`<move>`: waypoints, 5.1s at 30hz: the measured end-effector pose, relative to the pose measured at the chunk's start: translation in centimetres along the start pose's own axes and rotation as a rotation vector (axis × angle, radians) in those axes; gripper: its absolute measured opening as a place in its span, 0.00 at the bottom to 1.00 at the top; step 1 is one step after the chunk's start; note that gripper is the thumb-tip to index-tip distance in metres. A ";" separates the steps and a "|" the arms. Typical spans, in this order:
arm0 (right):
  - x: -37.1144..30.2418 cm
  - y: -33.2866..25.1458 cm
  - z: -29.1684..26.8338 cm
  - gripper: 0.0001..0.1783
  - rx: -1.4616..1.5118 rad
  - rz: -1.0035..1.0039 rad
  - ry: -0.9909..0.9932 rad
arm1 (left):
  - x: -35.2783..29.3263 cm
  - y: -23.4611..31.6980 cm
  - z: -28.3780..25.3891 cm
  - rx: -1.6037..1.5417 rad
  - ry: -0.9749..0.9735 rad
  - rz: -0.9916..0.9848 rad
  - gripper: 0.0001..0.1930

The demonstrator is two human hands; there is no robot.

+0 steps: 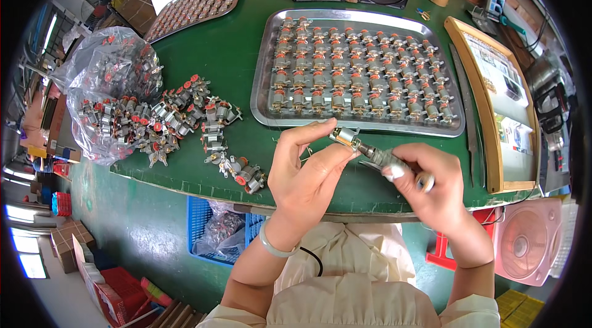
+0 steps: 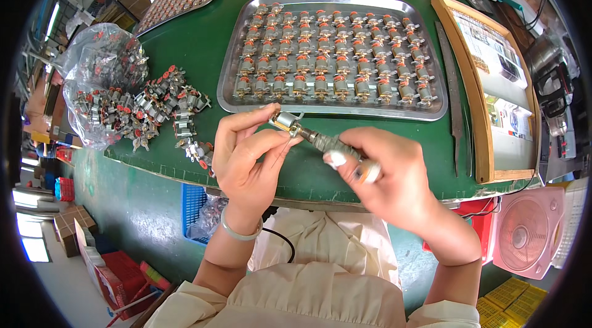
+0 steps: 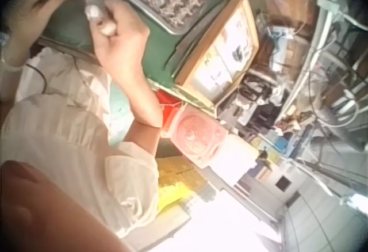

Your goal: Assembling small electronic components using a screwdriver and tweezers at a workbench.

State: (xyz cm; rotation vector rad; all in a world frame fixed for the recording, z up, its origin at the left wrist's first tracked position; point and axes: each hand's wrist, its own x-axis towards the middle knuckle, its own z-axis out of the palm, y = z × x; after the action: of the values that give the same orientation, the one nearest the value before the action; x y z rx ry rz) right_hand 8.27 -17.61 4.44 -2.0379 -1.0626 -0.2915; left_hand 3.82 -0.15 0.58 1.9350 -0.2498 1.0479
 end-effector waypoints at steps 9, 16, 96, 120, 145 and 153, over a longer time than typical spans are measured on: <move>0.1 -0.1 0.3 0.15 0.217 0.271 -0.110 | 0.1 -0.3 -0.6 0.070 -0.014 0.015 0.10; 0.6 0.1 0.3 0.12 0.189 0.118 -0.038 | 0.5 -0.1 -0.7 0.036 -0.009 -0.033 0.10; 11.8 -4.3 9.4 0.17 0.011 0.028 -0.980 | -0.1 -2.7 -13.1 0.352 -0.435 0.077 0.13; 9.5 -6.0 5.5 0.17 0.081 0.295 -0.692 | -0.4 -1.2 -10.6 0.439 -0.230 0.039 0.18; 5.9 -4.5 6.3 0.16 -0.098 -0.409 -0.207 | -1.7 -0.1 -8.0 0.029 -0.050 -0.136 0.15; 6.0 -4.7 6.3 0.11 0.279 0.035 -0.358 | -2.2 0.1 -7.3 0.182 0.079 -0.070 0.14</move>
State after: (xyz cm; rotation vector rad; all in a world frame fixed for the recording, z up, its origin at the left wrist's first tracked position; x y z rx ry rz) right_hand 7.42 -7.91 6.11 -1.8906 -1.2043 0.2388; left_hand -1.75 5.07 0.79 2.0427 -0.0423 1.1306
